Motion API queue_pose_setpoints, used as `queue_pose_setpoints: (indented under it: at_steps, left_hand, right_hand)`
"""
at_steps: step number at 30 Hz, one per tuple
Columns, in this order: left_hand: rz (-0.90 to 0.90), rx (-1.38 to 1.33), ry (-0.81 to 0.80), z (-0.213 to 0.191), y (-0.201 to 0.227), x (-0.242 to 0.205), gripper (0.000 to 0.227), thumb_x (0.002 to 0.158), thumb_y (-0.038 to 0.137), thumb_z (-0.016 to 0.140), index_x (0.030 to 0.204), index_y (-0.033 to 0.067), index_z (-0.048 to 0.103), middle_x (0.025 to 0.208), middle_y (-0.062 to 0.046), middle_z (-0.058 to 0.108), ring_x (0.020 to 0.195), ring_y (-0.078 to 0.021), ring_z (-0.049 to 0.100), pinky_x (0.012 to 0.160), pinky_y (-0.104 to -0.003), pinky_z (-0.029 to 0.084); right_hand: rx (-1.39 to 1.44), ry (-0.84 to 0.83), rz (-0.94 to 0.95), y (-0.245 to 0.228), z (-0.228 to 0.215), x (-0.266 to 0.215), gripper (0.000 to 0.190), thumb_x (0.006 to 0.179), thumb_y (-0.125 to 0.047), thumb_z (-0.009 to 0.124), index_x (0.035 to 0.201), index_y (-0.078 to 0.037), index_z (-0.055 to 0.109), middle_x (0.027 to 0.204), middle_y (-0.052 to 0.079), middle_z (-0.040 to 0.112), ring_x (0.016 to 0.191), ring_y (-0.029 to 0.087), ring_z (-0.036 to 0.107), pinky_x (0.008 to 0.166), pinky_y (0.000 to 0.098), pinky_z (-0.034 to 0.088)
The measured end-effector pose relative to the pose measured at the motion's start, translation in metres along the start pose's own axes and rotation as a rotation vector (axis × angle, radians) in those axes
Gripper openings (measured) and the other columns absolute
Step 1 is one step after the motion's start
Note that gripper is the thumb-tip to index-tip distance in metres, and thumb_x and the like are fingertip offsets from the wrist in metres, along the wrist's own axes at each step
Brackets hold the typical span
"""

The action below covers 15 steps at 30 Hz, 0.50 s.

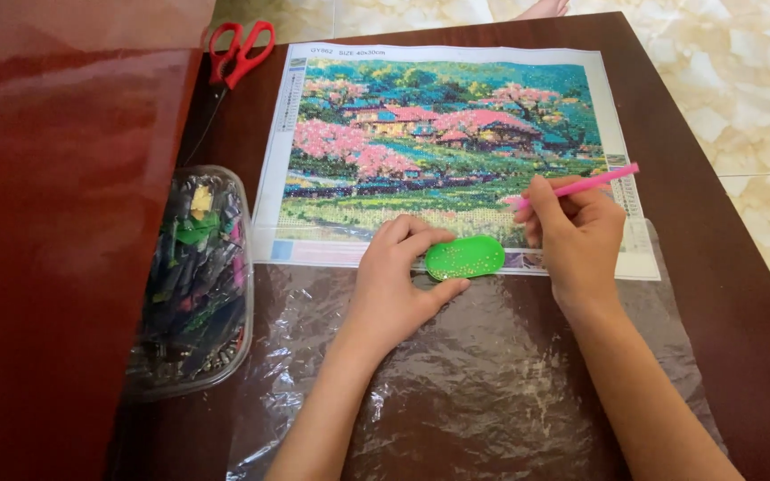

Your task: The person creates a mosaic image by picking up small resin diamonds from a container with a specialized dotting pen and placing them onto an adhesive canvas. The person holds the container with one hand while using the dotting pen with the other, occasionally shifting the canvas.

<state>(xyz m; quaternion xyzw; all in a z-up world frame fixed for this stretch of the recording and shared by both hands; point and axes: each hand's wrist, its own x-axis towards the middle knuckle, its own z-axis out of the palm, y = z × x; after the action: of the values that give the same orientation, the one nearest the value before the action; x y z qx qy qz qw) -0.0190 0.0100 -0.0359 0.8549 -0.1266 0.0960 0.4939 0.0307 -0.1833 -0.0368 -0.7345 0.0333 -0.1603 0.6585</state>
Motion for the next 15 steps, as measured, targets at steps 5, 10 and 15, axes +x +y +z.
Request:
queue_pose_setpoints:
  at_steps: [5,10,15]
  left_hand:
    - [0.0,-0.008,-0.006,-0.002,0.005,0.0,0.048,0.061,0.013,0.089,0.106,0.0067,0.072,0.093,-0.005,0.06,0.098,-0.0287,0.062,0.092,-0.043,0.051]
    - [0.008,-0.012,-0.001,-0.003,0.006,-0.001,0.048,0.061,0.011,0.089,0.106,0.0064,0.072,0.092,-0.006,0.06,0.098,-0.0294,0.062,0.091,-0.044,0.051]
    - [0.008,-0.029,-0.007,-0.004,0.005,0.0,0.049,0.061,0.012,0.089,0.106,0.0057,0.072,0.092,-0.006,0.06,0.099,-0.0294,0.062,0.092,-0.045,0.051]
  right_hand:
    - [-0.049,-0.051,-0.103,-0.003,0.007,0.0,0.019,0.104,-0.006,0.063,0.086,-0.001,0.067,0.062,0.014,0.061,0.044,0.014,0.052,0.044,0.0229,0.045]
    - [-0.085,-0.056,-0.16,0.003,0.01,-0.006,0.017,0.104,-0.005,0.062,0.088,0.0,0.067,0.062,0.013,0.061,0.045,0.013,0.053,0.046,0.0228,0.047]
    - [-0.131,-0.055,-0.164,0.008,0.009,-0.007,0.018,0.106,-0.007,0.062,0.091,0.001,0.069,0.065,0.014,0.063,0.045,0.013,0.053,0.047,0.0234,0.048]
